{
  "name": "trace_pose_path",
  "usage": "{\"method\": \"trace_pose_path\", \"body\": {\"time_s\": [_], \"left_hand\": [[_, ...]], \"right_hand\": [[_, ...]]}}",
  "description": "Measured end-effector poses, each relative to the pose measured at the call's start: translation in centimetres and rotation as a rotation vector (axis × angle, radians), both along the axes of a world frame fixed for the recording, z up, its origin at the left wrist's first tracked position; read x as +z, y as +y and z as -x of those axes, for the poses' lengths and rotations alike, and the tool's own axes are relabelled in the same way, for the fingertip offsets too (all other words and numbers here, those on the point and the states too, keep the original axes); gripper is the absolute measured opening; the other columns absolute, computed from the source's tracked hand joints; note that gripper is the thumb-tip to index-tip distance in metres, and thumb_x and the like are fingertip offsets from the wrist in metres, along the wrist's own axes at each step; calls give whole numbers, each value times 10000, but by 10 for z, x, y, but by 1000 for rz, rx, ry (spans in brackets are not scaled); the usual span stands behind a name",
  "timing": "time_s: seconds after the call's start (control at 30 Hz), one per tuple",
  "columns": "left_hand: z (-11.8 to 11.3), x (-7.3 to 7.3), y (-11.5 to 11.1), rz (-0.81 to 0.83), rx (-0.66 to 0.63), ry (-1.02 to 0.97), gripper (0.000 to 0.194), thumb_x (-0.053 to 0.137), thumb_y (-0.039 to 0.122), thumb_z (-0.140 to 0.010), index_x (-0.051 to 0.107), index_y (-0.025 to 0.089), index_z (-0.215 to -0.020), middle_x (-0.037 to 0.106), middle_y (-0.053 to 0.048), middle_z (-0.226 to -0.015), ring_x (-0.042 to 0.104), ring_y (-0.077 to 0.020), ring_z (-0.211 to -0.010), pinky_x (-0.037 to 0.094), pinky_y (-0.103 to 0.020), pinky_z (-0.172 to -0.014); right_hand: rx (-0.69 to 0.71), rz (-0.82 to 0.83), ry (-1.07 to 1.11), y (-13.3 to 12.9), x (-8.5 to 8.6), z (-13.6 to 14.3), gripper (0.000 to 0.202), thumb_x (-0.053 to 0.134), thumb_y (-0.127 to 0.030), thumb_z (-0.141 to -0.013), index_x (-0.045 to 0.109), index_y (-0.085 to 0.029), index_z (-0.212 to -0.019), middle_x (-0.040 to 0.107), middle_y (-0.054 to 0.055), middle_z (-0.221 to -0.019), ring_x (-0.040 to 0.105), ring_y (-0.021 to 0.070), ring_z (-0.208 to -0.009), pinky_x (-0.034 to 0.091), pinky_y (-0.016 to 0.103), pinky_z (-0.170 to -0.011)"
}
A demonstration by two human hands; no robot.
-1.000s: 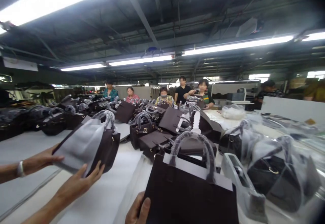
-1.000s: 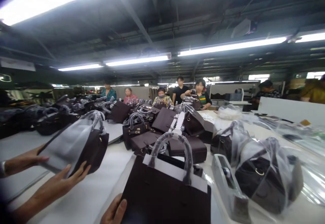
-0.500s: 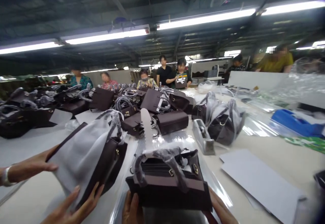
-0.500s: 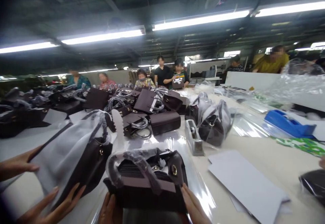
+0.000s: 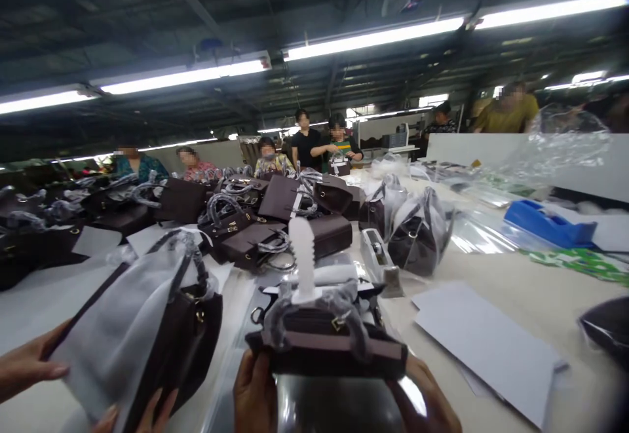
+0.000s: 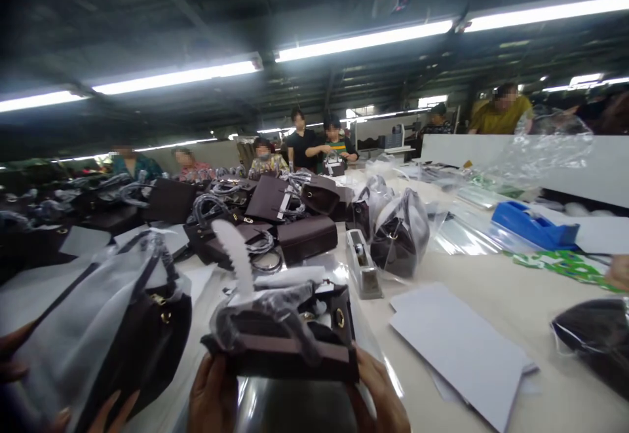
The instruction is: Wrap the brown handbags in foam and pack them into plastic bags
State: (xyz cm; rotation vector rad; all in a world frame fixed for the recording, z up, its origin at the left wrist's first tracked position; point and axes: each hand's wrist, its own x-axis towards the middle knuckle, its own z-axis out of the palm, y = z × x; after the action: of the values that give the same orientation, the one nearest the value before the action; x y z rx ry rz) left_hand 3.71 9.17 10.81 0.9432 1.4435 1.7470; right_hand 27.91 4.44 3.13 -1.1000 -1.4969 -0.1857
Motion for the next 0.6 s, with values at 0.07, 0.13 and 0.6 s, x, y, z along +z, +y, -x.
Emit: {"method": "trace_pose_path", "body": {"time_s": [0.07,0.13,0.6], "left_hand": [[-18,9,32,-75,-48,-72,304,647,490,-597,564,235,-739,637,22,-708,623,-191,-760,516,-299,-682],[-29,24,66,-172,-74,-111,307,606,484,-646,540,210,-766,628,16,-758,601,-163,-760,496,-284,-717],[8,159,197,-424,385,314,291,549,471,-756,526,183,-729,541,-9,-774,505,-156,-811,378,-263,-790]], "right_hand": [[-26,15,31,36,16,-8,389,555,-178,-808,486,-282,-1176,634,37,-1023,646,193,-811,562,287,-644],[-30,77,113,78,34,-13,320,547,-242,-824,494,-253,-1140,627,41,-1000,623,145,-624,538,250,-518],[129,103,351,278,139,62,411,601,-474,-741,530,-223,-1059,637,32,-891,639,229,-766,493,359,-717]]}}
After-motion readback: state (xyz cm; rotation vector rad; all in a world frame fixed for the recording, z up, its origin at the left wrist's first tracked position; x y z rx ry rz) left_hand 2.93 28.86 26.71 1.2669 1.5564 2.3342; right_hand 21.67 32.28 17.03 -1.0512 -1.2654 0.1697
